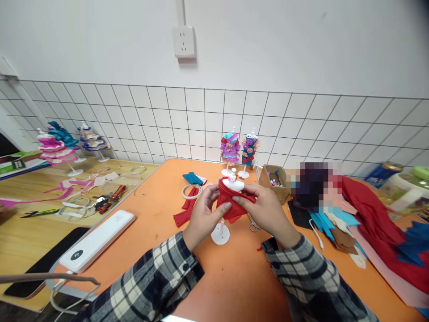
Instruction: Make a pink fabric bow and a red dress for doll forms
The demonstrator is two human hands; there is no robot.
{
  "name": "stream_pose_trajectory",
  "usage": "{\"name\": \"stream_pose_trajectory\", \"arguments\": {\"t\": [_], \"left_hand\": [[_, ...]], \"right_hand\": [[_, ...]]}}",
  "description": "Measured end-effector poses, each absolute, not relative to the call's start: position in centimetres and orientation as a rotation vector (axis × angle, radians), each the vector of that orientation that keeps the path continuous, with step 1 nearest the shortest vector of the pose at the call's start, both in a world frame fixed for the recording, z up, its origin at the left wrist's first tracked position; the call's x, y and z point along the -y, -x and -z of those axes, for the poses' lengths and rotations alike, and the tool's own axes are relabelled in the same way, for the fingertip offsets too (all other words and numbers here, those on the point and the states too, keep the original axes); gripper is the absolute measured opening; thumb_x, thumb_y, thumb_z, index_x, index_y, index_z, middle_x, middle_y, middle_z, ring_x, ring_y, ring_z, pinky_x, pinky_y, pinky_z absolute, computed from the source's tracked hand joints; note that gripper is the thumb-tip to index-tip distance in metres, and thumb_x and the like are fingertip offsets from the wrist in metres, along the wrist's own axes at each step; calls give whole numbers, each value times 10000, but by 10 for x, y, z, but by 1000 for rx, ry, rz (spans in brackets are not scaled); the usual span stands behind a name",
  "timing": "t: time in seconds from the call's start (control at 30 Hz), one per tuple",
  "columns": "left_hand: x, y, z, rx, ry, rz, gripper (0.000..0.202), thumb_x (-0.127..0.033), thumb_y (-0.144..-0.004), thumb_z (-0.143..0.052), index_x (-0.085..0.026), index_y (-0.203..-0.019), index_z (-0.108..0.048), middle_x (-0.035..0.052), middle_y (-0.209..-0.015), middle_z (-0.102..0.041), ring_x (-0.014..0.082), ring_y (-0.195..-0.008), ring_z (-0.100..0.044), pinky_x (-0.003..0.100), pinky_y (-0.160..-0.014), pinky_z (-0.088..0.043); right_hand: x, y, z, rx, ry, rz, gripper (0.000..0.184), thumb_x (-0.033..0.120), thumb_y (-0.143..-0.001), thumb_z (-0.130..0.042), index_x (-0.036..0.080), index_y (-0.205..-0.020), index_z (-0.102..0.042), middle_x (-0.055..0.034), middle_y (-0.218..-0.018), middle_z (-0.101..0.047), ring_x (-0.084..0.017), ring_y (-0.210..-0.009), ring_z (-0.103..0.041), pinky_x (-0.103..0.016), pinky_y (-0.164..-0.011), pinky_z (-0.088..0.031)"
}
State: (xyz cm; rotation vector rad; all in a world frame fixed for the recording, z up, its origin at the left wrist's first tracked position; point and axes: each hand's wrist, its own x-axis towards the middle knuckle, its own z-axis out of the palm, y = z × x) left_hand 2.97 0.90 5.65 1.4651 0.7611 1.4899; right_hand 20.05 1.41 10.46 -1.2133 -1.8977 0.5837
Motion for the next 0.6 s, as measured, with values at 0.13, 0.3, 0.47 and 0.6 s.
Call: {"name": "stream_pose_trajectory", "arguments": {"t": [0.13, 0.3, 0.47, 0.6], "left_hand": [[-11, -27, -61, -756, -1395, -1480, 384, -314, -804, -728, -190, -1121, -550, 91, -1157, -670, 252, -1111, -618, 360, -944, -480], [-18, -17, -57, -759, -1324, -1447, 424, -361, -836, -689, -200, -1182, -504, 95, -1179, -674, 253, -1096, -627, 357, -893, -509], [-22, -12, -53, -667, -1353, -1390, 432, -334, -858, -670, -199, -1238, -514, 94, -1240, -638, 247, -1149, -587, 350, -946, -473], [-23, -11, -54, -541, -1305, -1292, 438, -318, -834, -695, -189, -1231, -560, 92, -1201, -650, 254, -1126, -587, 376, -985, -431]], "right_hand": [[-13, -202, -106, 1843, 1220, -636, 372, 350, -780, -696, 242, -1135, -687, -40, -924, -712, -208, -816, -640, -330, -726, -481], [-12, -205, -109, 1762, 1185, -793, 392, 351, -707, -749, 222, -1073, -688, -57, -977, -700, -213, -865, -636, -298, -665, -502], [-14, -203, -106, 1668, 1118, -914, 220, 352, -760, -694, 186, -900, -731, -57, -852, -718, -193, -739, -637, -314, -650, -503], [-21, -207, -102, 1626, 989, -1050, 173, 332, -764, -698, 182, -840, -739, -49, -839, -716, -177, -767, -630, -304, -685, -510]]}}
